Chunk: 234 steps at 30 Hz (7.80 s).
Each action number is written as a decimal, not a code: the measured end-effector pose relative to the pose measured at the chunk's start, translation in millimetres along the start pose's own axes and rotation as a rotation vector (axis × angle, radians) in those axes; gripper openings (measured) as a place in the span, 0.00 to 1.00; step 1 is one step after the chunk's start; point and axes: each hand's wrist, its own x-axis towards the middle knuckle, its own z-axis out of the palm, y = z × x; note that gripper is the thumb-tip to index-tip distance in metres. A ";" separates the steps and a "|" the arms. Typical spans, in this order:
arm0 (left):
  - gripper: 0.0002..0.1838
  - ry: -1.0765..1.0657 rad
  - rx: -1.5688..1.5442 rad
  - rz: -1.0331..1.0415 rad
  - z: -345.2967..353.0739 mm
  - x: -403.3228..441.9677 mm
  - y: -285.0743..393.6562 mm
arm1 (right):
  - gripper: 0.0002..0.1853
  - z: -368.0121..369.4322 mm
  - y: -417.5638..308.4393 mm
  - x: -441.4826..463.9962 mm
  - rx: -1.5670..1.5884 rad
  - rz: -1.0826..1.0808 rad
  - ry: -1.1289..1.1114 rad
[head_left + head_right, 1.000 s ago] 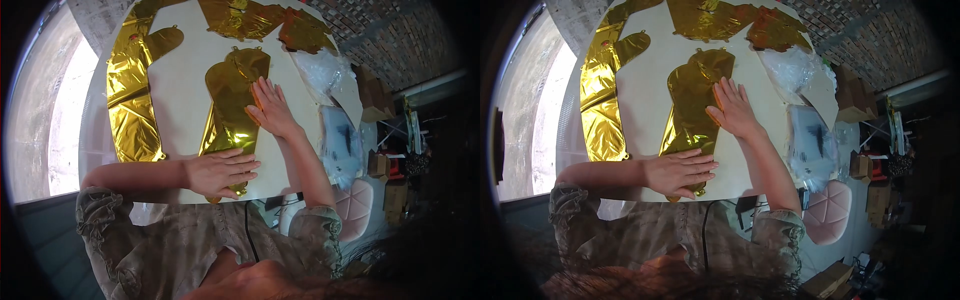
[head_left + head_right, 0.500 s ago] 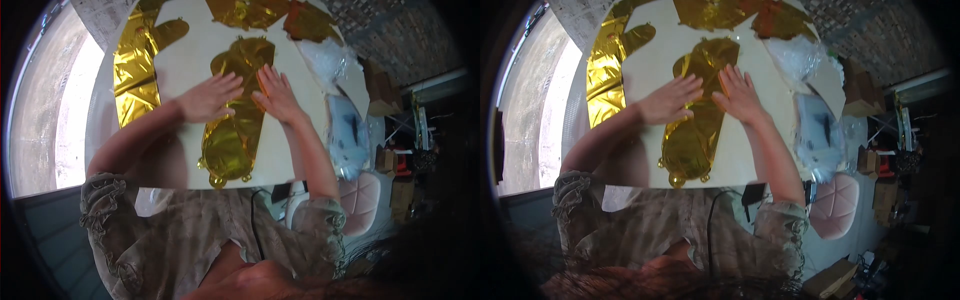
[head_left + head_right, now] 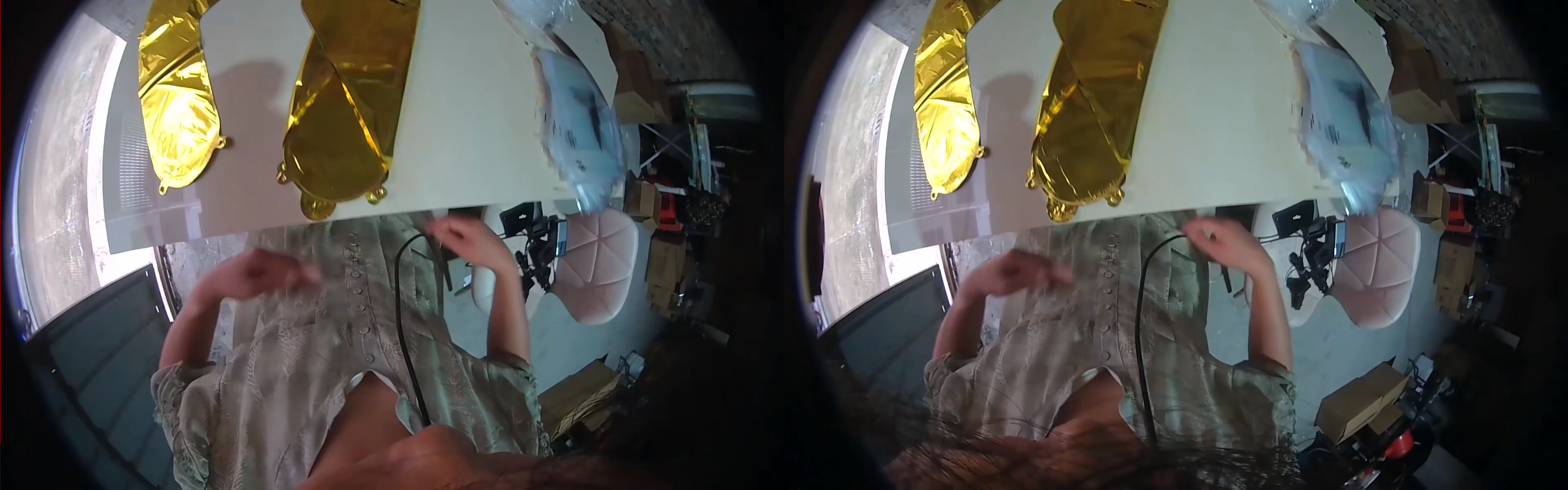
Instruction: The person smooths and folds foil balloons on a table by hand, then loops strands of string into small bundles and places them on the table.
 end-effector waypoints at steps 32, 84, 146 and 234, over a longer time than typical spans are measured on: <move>0.20 0.736 0.873 0.191 68.5 23.5 -57.1 | 0.56 -84.5 -134.3 169.7 -0.711 -0.324 0.580; 0.15 0.484 0.326 -0.169 11.2 141.3 -75.3 | 0.09 80.9 16.2 97.4 0.296 -0.031 -0.013; 0.17 0.521 0.543 0.098 7.3 134.9 -61.1 | 0.10 89.5 15.9 101.7 -0.331 -0.108 0.082; 0.14 0.451 1.148 0.701 -18.4 24.8 182.2 | 0.10 -31.8 -227.5 14.5 -0.082 -1.038 0.262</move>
